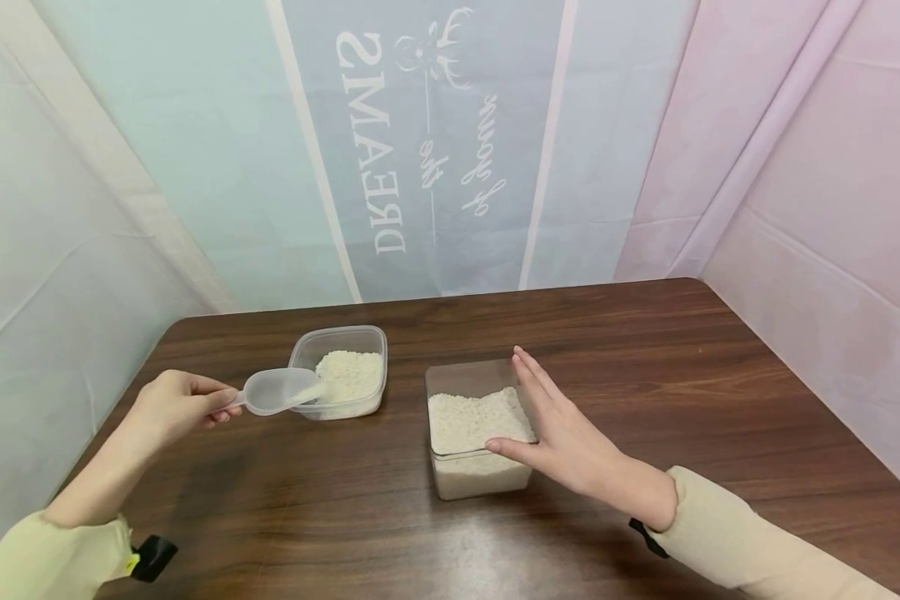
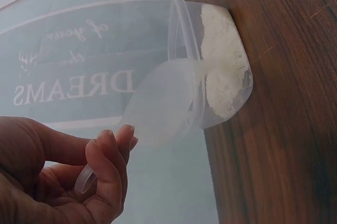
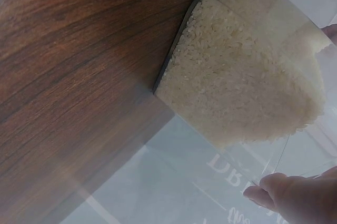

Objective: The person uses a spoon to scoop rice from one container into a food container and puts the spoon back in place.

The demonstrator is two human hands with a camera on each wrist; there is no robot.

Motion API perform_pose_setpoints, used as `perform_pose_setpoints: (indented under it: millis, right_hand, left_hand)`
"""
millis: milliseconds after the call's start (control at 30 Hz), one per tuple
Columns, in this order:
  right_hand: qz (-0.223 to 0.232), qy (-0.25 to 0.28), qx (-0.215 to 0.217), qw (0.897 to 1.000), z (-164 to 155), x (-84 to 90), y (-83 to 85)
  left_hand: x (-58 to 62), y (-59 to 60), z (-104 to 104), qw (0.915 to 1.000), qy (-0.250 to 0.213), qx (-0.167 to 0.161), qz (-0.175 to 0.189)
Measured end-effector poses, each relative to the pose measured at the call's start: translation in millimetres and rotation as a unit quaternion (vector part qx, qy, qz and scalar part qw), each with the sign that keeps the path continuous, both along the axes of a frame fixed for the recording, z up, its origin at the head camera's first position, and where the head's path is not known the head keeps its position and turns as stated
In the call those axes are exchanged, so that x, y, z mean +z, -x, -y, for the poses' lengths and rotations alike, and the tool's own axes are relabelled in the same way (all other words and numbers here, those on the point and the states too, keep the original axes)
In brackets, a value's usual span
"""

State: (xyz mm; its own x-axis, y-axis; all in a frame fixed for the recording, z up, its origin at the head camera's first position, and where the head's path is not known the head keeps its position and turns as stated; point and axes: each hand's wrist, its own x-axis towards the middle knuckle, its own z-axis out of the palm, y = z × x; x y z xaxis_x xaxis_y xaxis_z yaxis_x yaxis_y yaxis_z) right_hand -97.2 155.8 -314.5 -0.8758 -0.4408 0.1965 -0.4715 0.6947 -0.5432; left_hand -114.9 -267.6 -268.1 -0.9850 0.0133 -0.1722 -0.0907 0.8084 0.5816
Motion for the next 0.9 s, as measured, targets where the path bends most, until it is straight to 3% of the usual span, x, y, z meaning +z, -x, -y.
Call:
perform_pose_setpoints:
  millis: [567, 900]
  right_hand:
    - [0.008, 0.005, -0.001, 1.0, 0, 0.3, 0.0]
    - [0.007, 0.007, 0.0, 1.0, 1, 0.2, 0.6]
  left_hand:
    - [5.2, -4.2, -8, 0.9983, 0.045, 0.009, -0.036]
    - [12.0, -8.4, -18, 0.9924, 0.081, 0.007, -0.092]
